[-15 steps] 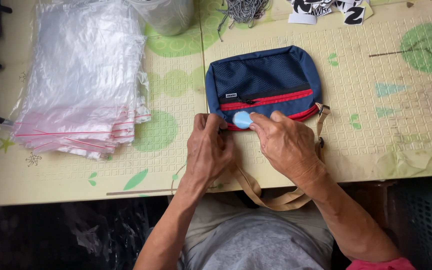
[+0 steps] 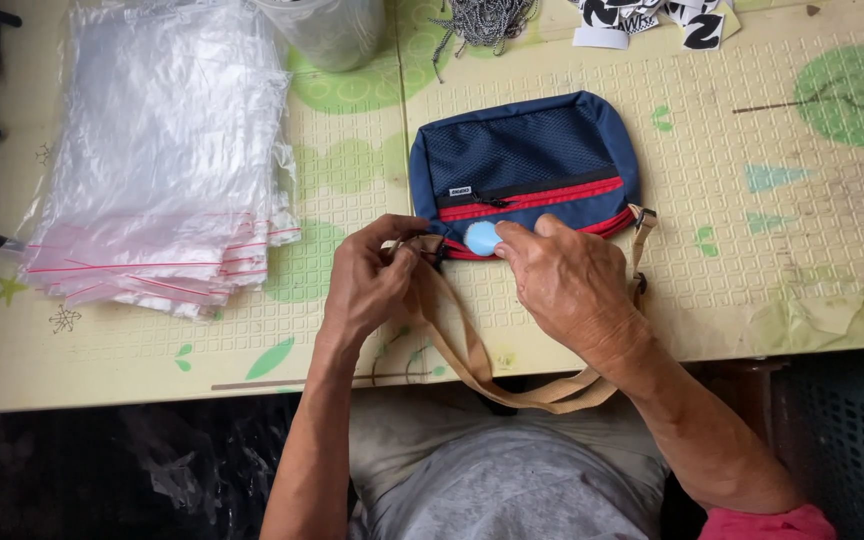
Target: The person cleans a blue and red bag using a light blue plastic spoon, scrubbing the exterior fabric and the zipper area. They then attach a metal chain to the bag's zipper pull.
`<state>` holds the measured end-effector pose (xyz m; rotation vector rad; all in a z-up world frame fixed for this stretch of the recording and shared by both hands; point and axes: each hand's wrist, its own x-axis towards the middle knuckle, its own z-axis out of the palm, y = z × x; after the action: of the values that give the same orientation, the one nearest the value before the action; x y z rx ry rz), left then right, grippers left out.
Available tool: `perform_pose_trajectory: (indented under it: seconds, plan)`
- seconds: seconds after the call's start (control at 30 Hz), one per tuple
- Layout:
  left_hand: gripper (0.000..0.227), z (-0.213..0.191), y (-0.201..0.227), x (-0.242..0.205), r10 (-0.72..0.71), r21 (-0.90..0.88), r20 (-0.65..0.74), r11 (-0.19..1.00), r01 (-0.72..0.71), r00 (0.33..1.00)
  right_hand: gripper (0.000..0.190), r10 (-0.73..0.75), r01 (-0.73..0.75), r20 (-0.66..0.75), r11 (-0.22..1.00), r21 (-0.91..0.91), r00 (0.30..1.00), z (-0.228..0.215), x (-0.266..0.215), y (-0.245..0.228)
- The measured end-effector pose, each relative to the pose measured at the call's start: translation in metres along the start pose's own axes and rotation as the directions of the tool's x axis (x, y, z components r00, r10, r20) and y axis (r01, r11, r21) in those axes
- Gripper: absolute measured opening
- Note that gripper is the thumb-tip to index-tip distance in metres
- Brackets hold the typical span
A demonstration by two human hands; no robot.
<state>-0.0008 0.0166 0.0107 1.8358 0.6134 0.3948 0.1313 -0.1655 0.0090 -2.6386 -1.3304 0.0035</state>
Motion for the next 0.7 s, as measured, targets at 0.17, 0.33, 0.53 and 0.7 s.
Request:
perform_pose_trajectory:
  seconds: [0.17,0.33,0.53,0.7]
  plan:
    - [0.029,-0.011,-0.012,0.003,-0.011,-0.073,0.046,0.997,0.014,0.999,0.022,-0.108,0.113,-0.159,0.993,0.025,0.981,-0.01,-0.001,-0.029]
    - [0.029,-0.012,-0.011,0.003,0.012,-0.11,0.043,0.994,-0.008,0.999,0.02,-0.176,0.18,-0.195,0.984,-0.001,0.965,-0.002,0.004,-0.04]
    - [0.028,-0.01,-0.018,0.002,0.028,-0.219,0.032,0.976,-0.021,0.999,0.015,-0.109,0.102,-0.114,0.993,-0.065,0.988,-0.02,0.001,-0.032]
    - [0.026,-0.008,-0.018,0.0,0.016,-0.234,0.023,0.972,-0.011,1.0,0.015,-0.152,0.152,0.041,0.988,0.019,0.987,-0.017,-0.001,-0.029]
